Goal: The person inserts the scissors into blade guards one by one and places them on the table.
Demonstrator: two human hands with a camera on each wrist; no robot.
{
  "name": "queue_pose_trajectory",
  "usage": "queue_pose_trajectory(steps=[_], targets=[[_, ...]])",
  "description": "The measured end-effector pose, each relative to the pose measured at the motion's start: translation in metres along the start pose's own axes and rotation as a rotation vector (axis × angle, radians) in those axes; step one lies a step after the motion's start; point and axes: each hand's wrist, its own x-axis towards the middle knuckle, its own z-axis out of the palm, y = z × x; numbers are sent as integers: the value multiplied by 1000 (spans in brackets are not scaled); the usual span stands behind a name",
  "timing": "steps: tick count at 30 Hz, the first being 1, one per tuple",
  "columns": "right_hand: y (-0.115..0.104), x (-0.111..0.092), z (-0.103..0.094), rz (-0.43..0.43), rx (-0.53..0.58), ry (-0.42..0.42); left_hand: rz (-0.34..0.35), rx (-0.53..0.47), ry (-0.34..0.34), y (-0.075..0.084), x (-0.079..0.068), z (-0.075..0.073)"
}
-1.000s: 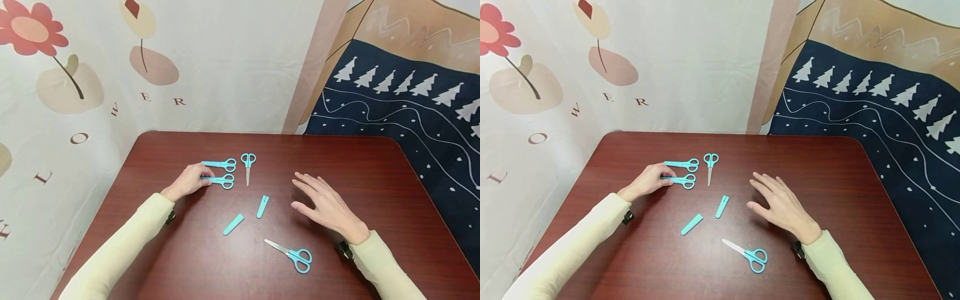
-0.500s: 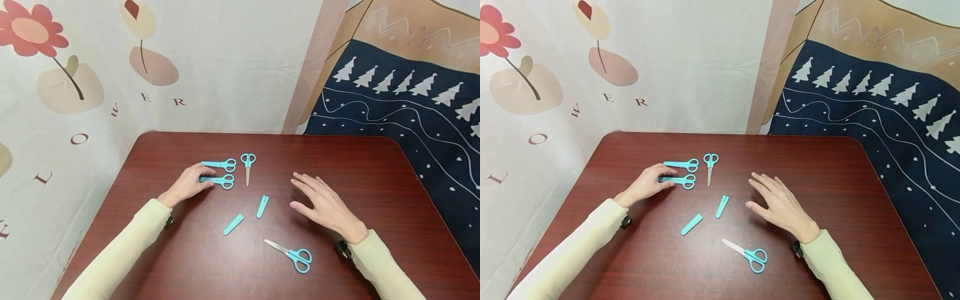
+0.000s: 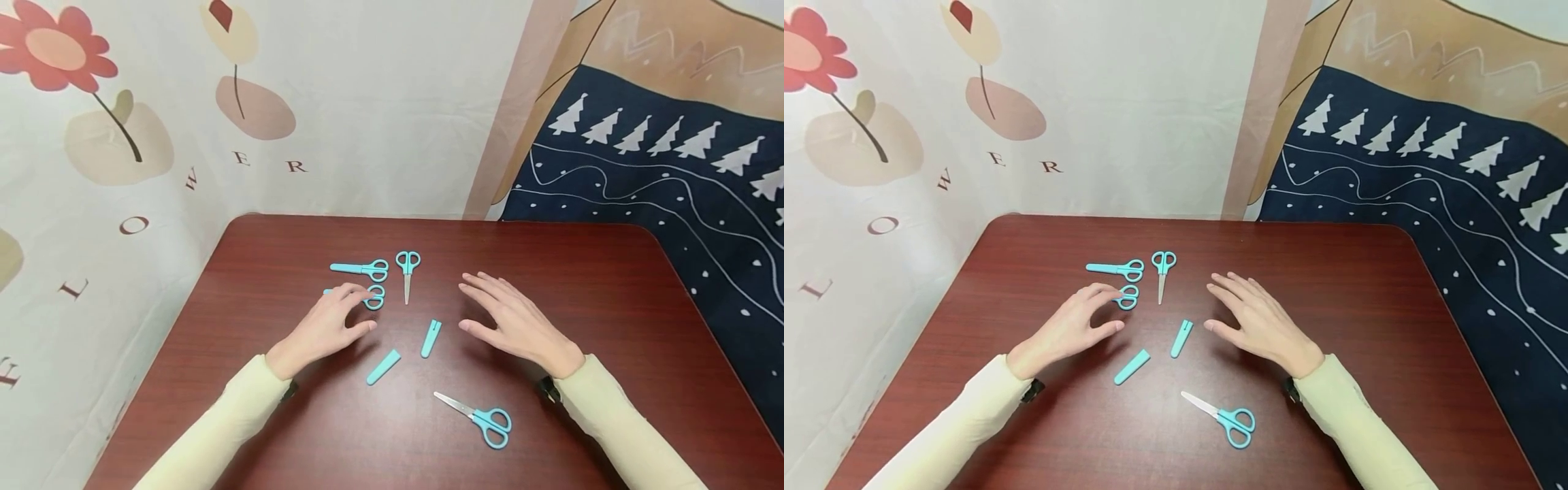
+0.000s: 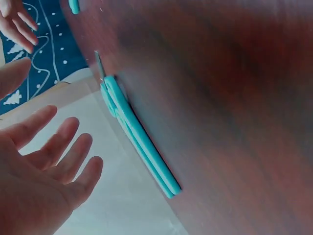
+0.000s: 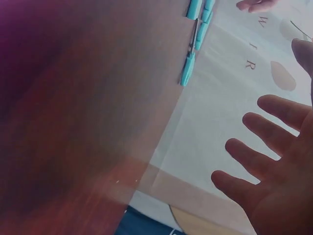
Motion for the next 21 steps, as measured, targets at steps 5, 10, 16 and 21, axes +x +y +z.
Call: queue_pose_trajectory(steps=[5, 10, 16, 21], targets=[[0, 22, 3, -62, 8, -33, 15, 0, 4, 8, -14, 2], [3, 46, 7, -132, 2, -55, 5, -10, 20, 12, -25, -1], [5, 78, 14, -189, 2, -105, -39, -25, 29, 11, -36, -6], [4, 100, 23, -186, -1, -196, -77, -23, 29, 9, -48, -8]])
